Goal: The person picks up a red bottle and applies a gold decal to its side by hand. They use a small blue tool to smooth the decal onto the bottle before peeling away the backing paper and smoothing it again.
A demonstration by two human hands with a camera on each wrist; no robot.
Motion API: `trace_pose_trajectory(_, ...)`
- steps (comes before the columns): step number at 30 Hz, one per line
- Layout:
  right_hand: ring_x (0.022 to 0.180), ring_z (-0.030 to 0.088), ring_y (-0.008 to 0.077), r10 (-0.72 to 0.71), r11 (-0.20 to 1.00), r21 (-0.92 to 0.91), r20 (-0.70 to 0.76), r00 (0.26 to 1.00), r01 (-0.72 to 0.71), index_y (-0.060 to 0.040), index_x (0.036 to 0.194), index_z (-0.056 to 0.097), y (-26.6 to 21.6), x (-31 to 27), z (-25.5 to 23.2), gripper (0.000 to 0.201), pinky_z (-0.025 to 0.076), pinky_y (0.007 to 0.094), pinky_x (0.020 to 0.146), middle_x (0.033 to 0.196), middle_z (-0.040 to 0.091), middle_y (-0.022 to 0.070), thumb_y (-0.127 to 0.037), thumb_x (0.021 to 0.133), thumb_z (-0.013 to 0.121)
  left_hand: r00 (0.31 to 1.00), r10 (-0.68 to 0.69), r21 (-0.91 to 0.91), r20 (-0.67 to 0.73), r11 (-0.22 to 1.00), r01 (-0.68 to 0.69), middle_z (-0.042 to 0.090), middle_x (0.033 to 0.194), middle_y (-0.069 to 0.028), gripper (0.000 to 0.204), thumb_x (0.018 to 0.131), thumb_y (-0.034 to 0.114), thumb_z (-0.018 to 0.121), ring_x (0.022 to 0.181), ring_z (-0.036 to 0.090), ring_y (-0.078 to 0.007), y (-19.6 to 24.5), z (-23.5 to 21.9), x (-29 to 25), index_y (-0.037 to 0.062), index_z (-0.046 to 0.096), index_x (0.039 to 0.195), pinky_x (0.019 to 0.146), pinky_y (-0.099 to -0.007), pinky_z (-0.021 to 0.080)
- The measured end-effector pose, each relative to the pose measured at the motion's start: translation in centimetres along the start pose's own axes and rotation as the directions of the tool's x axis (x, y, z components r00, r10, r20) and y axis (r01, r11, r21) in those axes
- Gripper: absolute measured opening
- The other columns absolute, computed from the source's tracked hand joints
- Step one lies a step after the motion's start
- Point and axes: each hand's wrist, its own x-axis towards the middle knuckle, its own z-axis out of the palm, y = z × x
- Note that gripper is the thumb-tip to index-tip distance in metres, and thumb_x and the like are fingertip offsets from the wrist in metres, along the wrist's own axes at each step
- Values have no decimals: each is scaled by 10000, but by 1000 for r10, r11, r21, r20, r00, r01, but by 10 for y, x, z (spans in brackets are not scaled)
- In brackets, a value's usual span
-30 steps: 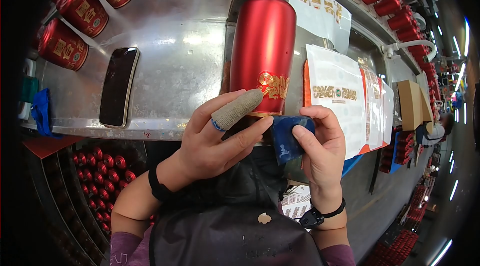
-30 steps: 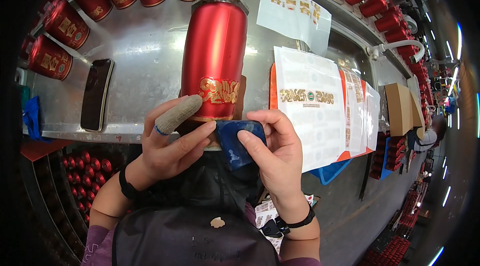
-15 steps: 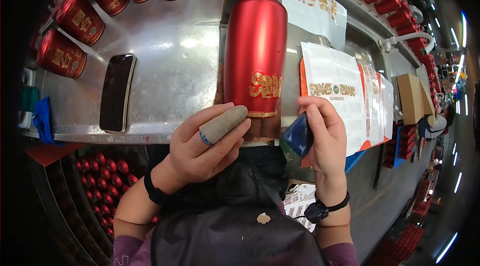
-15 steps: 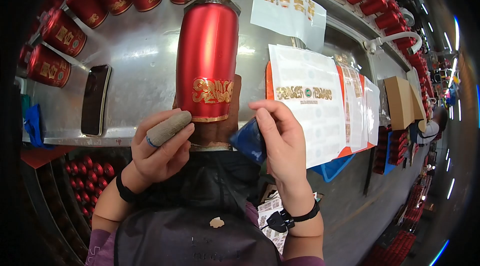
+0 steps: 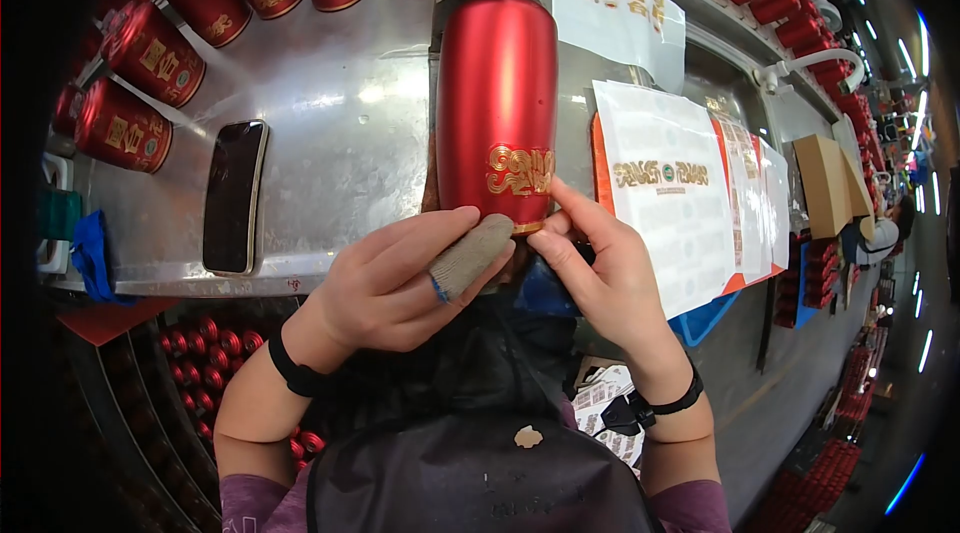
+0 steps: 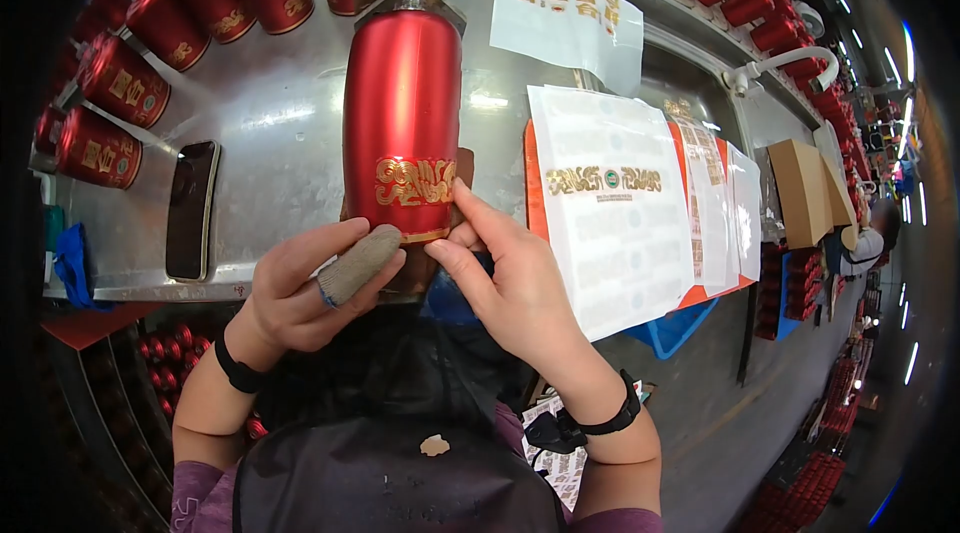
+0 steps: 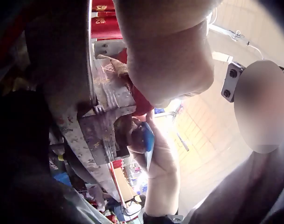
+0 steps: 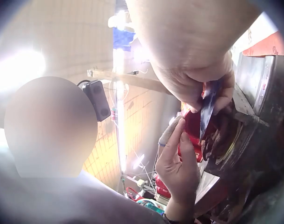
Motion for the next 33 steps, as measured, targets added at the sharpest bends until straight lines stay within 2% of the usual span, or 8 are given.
trace_pose_trajectory(9, 812, 639, 243, -17, 995, -94, -2, 1000, 16, 82, 1390, 479, -4, 1, -4, 540, 506, 324, 813, 852, 632, 141, -127, 933, 676, 999, 42, -102, 23, 994, -39, 666, 1135, -86, 329, 699, 19, 776, 1086, 655, -269, 1, 4, 15, 33, 752, 1027, 815, -352, 624)
trace_pose_trajectory(11, 806, 637, 246, -3, 996, -88, 1, 1000, 3, 82, 1386, 482, -4, 1, -4, 537, 506, 326, 804, 847, 631, 140, -128, 932, 676, 1000, 18, -38, 4, 999, -18, 680, 1112, -90, 273, 695, -9, 765, 1160, 625, -287, 4, -3, 9, 4, 752, 968, 896, -351, 621)
trace_pose_trajectory(18, 796, 632, 244, 12, 992, -129, 12, 1000, -11, 81, 1379, 489, -6, 3, -3, 541, 503, 329, 786, 828, 628, 137, -131, 922, 686, 994, -97, -17, 49, 995, 98, 672, 1137, -85, 300, 702, 3, 765, 1154, 624, -292, 12, -2, -9, 16, 747, 1002, 869, -353, 622)
trace_pose_trajectory(21, 801, 635, 247, -11, 991, -131, 8, 1000, 12, 81, 1378, 492, -5, 3, -3, 539, 505, 331, 795, 835, 634, 138, -126, 920, 686, 1000, 8, 43, 17, 999, -9, 664, 1162, -84, 366, 699, 35, 759, 1114, 624, -272, 10, 4, -4, 52, 757, 1066, 814, -337, 613)
trace_pose_trajectory(24, 793, 628, 228, -30, 990, -139, -4, 1000, 29, 78, 1373, 501, -2, 2, -2, 525, 504, 315, 800, 830, 632, 123, -116, 922, 686, 999, -38, 4, 6, 999, 38, 662, 1167, -74, 374, 705, 43, 759, 1125, 606, -265, 15, 4, 1, 75, 756, 1078, 852, -330, 601)
trace_pose_trajectory(26, 786, 615, 198, -3, 992, -128, 10, 1000, 4, 73, 1374, 506, -4, 2, -3, 517, 498, 296, 794, 822, 625, 104, -109, 925, 685, 995, -90, -53, 40, 994, 92, 656, 1199, -108, 328, 742, 24, 742, 1122, 622, -288, 17, 1, 1, 34, 742, 1069, 901, -356, 584)
trace_pose_trajectory(30, 772, 563, 116, 69, 994, -86, -2, 998, -69, 48, 1382, 518, -7, 3, 0, 501, 476, 248, 769, 797, 589, 46, -90, 930, 683, 970, -239, 26, 49, 971, 238, 640, 1237, -172, 330, 764, -26, 710, 1119, 637, -328, 25, -4, -20, -28, 706, 1094, 933, -387, 567)
trace_pose_trajectory(33, 770, 548, 100, 28, 991, -131, -17, 999, -30, 33, 1390, 521, -5, 2, 1, 501, 471, 240, 760, 795, 575, 30, -84, 930, 681, 927, -375, -92, -9, 923, 373, 621, 1262, -226, 452, 733, -43, 694, 1144, 638, -369, 27, 0, -31, -86, 634, 1178, 962, -389, 570)
